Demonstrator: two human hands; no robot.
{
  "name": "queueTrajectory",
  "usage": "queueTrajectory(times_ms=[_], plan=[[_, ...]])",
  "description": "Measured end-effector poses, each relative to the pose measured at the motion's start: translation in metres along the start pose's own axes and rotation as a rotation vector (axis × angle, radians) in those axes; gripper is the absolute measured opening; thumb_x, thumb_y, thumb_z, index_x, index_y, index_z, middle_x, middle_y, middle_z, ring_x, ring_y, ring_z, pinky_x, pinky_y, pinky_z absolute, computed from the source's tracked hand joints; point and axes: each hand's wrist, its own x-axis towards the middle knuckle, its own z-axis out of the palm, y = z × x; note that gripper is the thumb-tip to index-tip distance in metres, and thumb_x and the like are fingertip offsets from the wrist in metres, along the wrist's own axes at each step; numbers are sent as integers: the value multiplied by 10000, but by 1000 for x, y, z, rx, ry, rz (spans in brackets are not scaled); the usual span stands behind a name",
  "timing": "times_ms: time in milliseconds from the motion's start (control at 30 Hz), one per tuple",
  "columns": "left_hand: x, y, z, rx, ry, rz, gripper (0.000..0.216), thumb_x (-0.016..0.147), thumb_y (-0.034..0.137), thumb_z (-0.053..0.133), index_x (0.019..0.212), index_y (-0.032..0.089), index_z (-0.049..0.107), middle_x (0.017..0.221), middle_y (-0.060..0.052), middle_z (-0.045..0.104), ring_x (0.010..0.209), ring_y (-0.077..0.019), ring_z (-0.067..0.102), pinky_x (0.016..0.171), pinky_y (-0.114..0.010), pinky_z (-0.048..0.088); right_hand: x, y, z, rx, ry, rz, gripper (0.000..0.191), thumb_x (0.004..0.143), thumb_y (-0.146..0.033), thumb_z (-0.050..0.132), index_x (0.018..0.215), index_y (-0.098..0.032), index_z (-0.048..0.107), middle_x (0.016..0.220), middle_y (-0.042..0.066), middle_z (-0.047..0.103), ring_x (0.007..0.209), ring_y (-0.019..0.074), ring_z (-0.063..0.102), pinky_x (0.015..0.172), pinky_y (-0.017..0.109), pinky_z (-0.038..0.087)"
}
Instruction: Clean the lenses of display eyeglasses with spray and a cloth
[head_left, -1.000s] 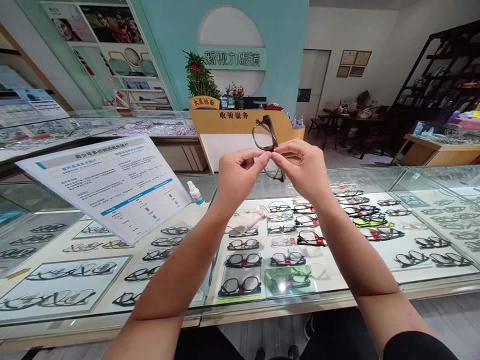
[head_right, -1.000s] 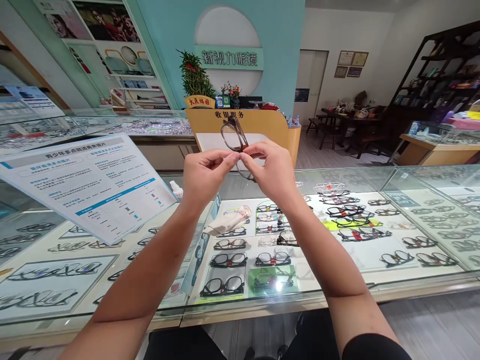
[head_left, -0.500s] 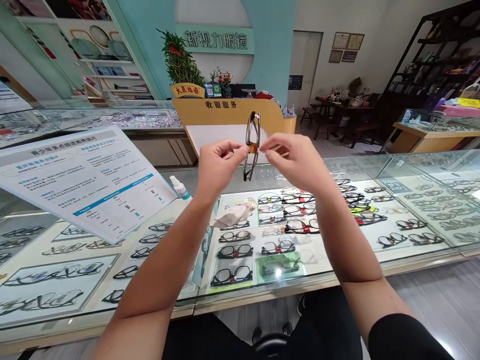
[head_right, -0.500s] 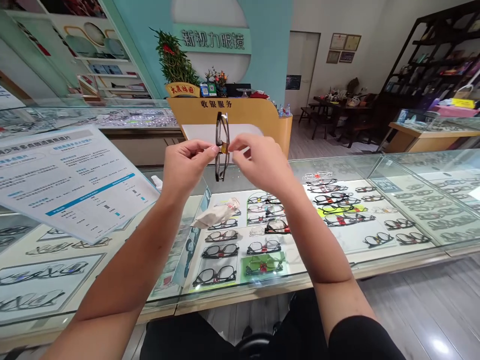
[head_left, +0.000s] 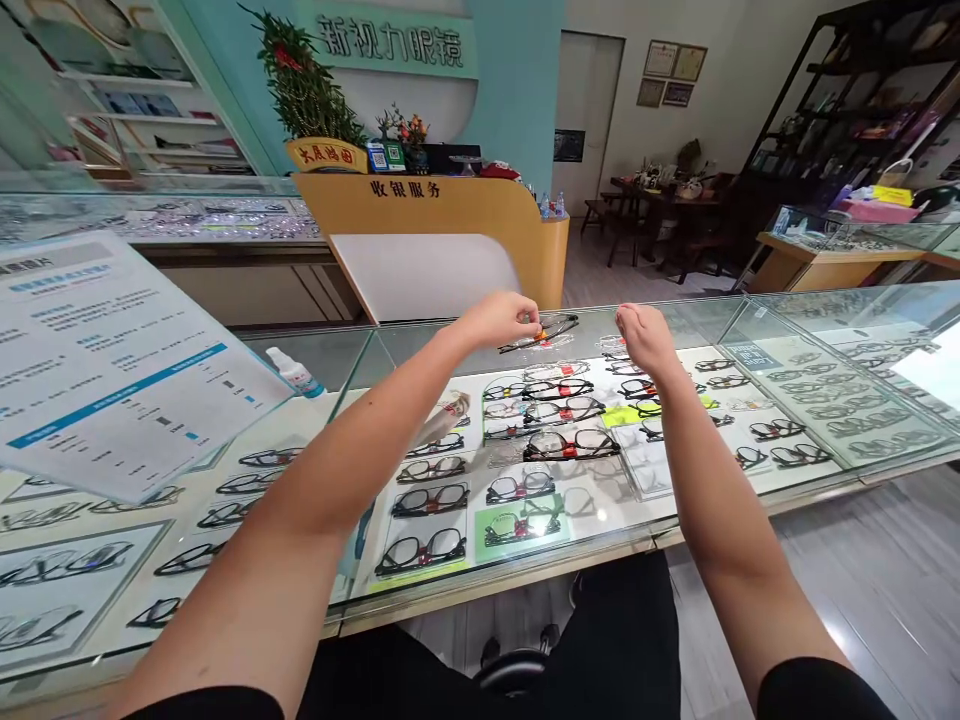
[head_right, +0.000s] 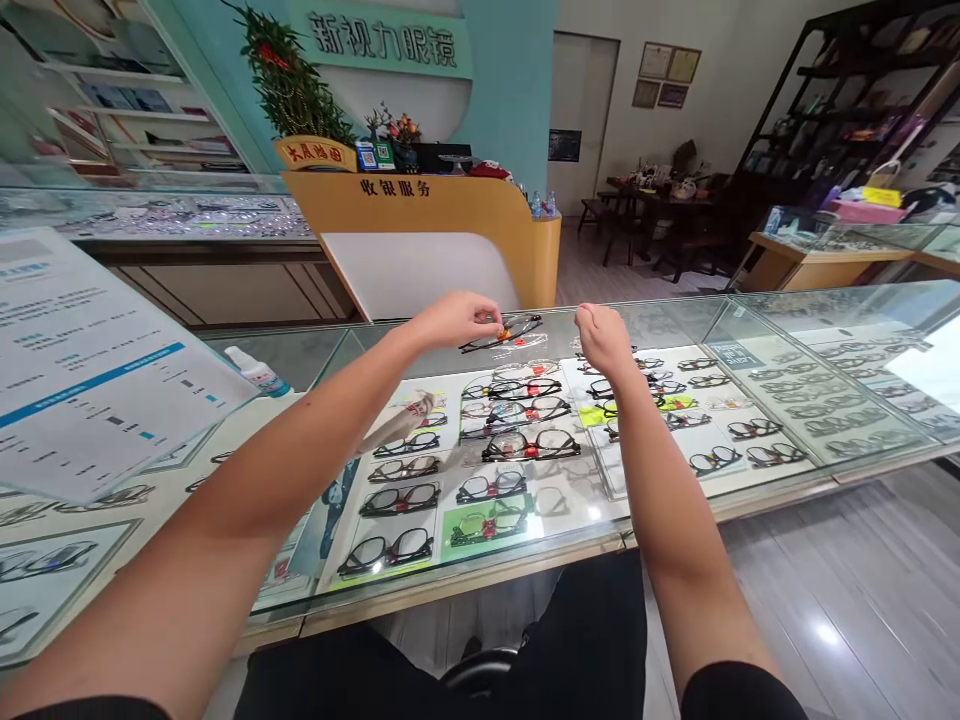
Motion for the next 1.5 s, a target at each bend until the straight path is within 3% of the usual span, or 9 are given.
queueTrajectory(times_ms=[233, 433, 600, 700, 1000, 1100, 1233, 1367, 1500], plan=[[55, -4, 49, 284, -202, -28, 276, 889, 409, 699, 1047, 256, 864, 1168, -60, 841, 973, -232, 727, 702, -308, 429, 8, 33, 5, 5, -63, 37, 424, 1061, -217, 409, 650, -277, 324, 625, -9, 396, 644, 196, 357, 675, 369, 258], [71, -6, 65, 364, -283, -35, 299, 900, 355, 675, 1106, 269, 875, 1183, -52, 854, 999, -230, 731, 738, -298, 454, 6, 33, 9, 128, -67, 5, 491, 1105, -482, 449, 667, -263, 409, 636, -23, 395, 641, 174, 359, 664, 349, 273], [77, -18, 73, 363, -308, -34, 305, 887, 368, 680, 1089, 288, 894, 1126, -46, 870, 1014, -222, 745, 780, -274, 486, 5, 35, 11, 233, -76, 10, 172, 1034, -342, 529, 969, -240, 650, 696, -27, 516, 658, 184, 458, 671, 327, 339], [79, -25, 75, 370, -305, -46, 305, 890, 381, 693, 1099, 283, 892, 1131, -47, 871, 1042, -226, 751, 798, -272, 500, 4, 36, 13, 295, -103, -28, 201, 1072, -399, 501, 960, -254, 585, 715, -20, 532, 683, 187, 481, 690, 325, 374], [93, -39, 72, 399, -144, -184, 360, 927, 409, 723, 1224, 260, 861, 1253, -107, 842, 1173, -307, 750, 980, -351, 564, 0, 24, 14, 267, -126, -118, 625, 1087, -760, 441, 718, -256, 428, 683, -11, 462, 679, 172, 421, 687, 350, 327], [100, -44, 75, 390, -178, -214, 301, 897, 389, 763, 1140, 258, 884, 1194, -100, 856, 1131, -296, 759, 964, -338, 571, 1, 25, 15, 233, -44, -97, 620, 1067, -780, 476, 735, -264, 385, 683, -25, 404, 679, 172, 380, 679, 349, 302], [108, -47, 79, 354, -194, -239, 257, 868, 377, 789, 1071, 264, 897, 1162, -86, 864, 1095, -275, 761, 927, -310, 567, 2, 33, 19, 170, 45, -74, 491, 1078, -736, 470, 886, -289, 404, 778, -5, 520, 736, 208, 464, 729, 358, 355], [105, -46, 77, 295, -159, -240, 278, 871, 397, 779, 1080, 258, 899, 1162, -86, 862, 1068, -261, 752, 874, -298, 547, 4, 37, 20, 103, -6, -61, 522, 1122, -688, 338, 792, -286, 379, 719, 22, 570, 703, 220, 506, 717, 370, 354], [86, -42, 59, 185, -48, -243, 343, 919, 462, 719, 1095, 229, 899, 1100, -91, 853, 943, -241, 719, 776, -324, 508, 4, 38, 19, 127, -18, -56, 655, 1074, -763, 426, 660, -259, 490, 631, 28, 587, 660, 197, 531, 714, 358, 385]])
